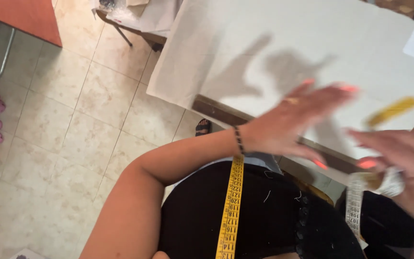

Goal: Measuring, marking, and cutting a piece of white fabric on a workbench using a ruler, pencil, and scissors.

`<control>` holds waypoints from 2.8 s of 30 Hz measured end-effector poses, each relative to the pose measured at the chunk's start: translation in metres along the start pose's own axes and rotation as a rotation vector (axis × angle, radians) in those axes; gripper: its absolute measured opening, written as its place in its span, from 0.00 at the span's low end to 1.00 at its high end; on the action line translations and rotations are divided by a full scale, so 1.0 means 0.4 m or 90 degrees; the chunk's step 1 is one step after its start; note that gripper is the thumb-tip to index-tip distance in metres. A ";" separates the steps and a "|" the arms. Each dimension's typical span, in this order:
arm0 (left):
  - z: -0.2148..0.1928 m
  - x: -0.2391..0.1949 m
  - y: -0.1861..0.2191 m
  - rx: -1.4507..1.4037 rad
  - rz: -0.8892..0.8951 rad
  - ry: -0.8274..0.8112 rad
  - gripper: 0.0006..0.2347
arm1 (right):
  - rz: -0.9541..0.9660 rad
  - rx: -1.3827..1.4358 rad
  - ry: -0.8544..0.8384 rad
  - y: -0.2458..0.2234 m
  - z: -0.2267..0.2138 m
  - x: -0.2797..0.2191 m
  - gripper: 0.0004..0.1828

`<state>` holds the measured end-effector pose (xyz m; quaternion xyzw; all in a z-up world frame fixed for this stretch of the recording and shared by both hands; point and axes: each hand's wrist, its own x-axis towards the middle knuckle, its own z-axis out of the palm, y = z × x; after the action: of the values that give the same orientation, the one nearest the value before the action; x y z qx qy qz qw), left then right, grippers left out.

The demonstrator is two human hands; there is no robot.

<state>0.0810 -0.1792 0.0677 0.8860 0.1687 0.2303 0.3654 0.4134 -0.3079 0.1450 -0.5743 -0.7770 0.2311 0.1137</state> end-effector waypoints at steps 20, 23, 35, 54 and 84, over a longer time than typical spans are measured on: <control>-0.173 -0.045 -0.047 -0.651 -0.442 -0.305 0.40 | -0.125 0.112 0.225 -0.363 0.190 0.348 0.22; -0.197 -0.033 -0.053 -0.868 -0.348 0.070 0.20 | -0.207 -0.133 0.194 -0.387 0.271 0.362 0.13; -0.231 0.041 -0.272 -0.845 -0.361 0.216 0.17 | 0.048 0.147 -0.080 -0.400 0.295 0.485 0.23; -0.379 0.193 -0.336 -0.950 -0.172 -0.080 0.20 | 0.273 0.856 0.117 -0.374 0.368 0.629 0.16; -0.054 0.288 -0.705 0.349 -0.084 -0.084 0.24 | 0.736 0.834 0.001 -0.249 0.472 0.627 0.41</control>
<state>0.1290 0.0778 -0.0905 0.9520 0.2576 0.0940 0.1363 0.1675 -0.1374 0.0076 -0.6977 -0.0750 0.6523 0.2864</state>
